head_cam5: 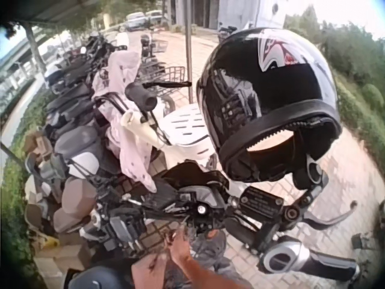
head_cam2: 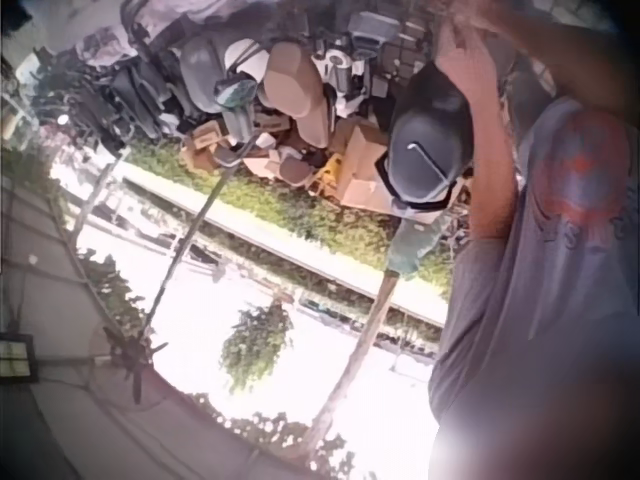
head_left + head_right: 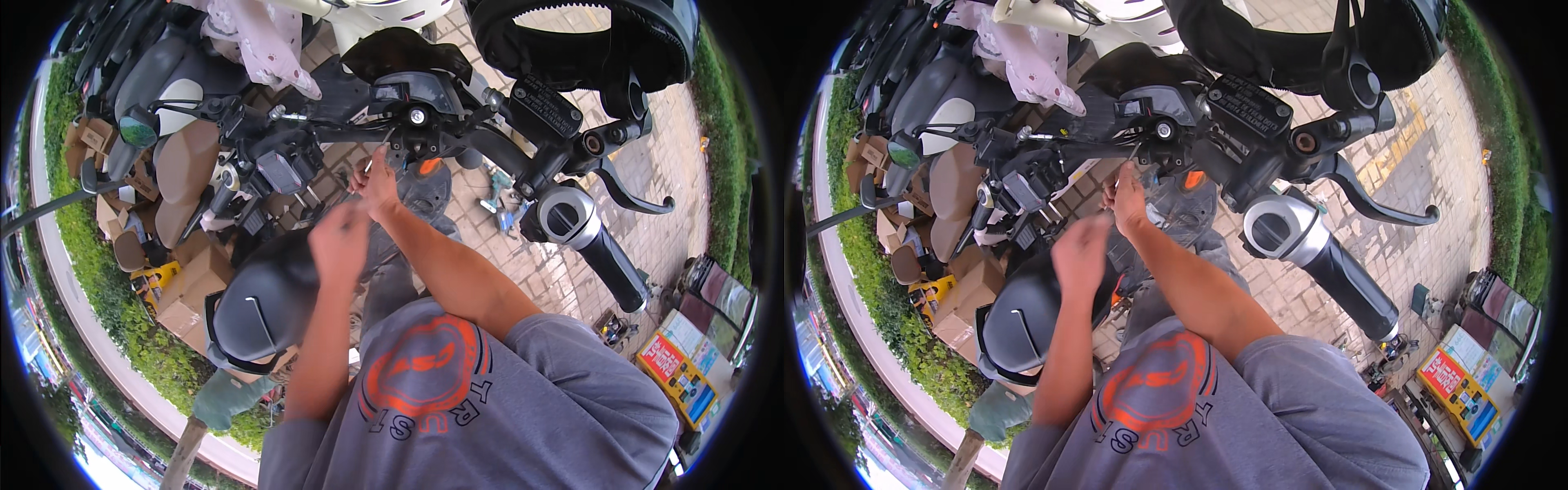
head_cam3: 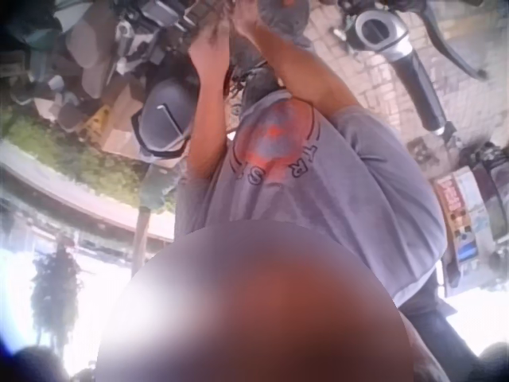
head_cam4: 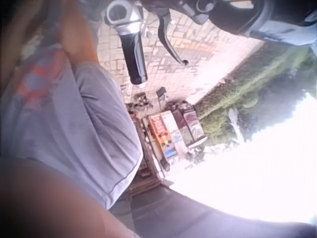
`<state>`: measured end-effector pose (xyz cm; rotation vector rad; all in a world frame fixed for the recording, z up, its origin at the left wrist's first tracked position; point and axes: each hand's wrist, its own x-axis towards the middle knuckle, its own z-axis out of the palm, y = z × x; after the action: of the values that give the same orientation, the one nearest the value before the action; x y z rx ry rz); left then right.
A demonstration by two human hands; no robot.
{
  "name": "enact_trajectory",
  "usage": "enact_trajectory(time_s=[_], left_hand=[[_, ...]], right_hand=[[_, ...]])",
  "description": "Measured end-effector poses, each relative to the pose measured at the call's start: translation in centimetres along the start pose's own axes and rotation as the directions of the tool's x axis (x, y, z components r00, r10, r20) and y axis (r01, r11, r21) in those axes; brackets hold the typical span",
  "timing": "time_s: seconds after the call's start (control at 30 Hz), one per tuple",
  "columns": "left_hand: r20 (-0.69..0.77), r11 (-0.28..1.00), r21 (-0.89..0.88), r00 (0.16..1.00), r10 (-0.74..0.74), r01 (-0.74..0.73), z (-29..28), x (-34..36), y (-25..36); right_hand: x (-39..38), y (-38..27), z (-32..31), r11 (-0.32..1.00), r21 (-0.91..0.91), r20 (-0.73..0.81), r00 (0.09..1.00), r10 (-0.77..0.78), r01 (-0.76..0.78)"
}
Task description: The person works on the handlebar area of a white scooter, using an orange-handled screwdriver to loosen and tighten screws on the handlebar clamp and ignition assembly. They repeatedly adjust the handlebar position and tighten fasteners, then insert a key into the ignition and turn it.
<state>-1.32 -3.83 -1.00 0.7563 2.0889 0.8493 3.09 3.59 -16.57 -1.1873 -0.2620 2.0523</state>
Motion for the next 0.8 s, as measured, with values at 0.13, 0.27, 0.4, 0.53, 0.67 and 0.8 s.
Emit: enact_trajectory(time_s=[0.13,0.27,0.4,0.53,0.67,0.8], left_hand=[[-0.375,0.894,0.153,0.812,0.447,-0.421,-4.7,0.7,-5.0],[-0.26,0.82,0.219,0.778,0.572,-0.529,-5.1,1.8,-5.9],[-0.174,0.975,-0.093,0.967,0.186,-0.204,-1.1,0.1,-6.9],[0.135,0.943,-0.322,0.99,-0.048,0.09,4.3,2.5,-0.9],[0.222,0.692,-0.662,0.957,-0.189,0.29,7.0,6.9,1.2],[0.184,0.912,-0.408,0.975,0.123,-0.039,7.8,7.2,3.5]], right_hand=[[-2.4,-1.5,0.0,0.975,-0.2,-0.01,0.996,0.093,-0.093],[-5.1,-9.0,-1.9,0.712,-0.674,-0.11,0.98,0.168,-0.197],[-6.3,-15.6,-3.2,0.346,-0.916,0.178,0.979,-0.099,0.201],[-6.8,-16.1,-4.3,0.165,-0.912,0.337,0.914,-0.224,0.377],[-9.2,-13.7,-4.7,0.291,-0.901,0.284,0.944,-0.169,0.323],[-10.1,-11.4,-5.1,0.67,-0.712,0.202,0.975,-0.087,0.208]])
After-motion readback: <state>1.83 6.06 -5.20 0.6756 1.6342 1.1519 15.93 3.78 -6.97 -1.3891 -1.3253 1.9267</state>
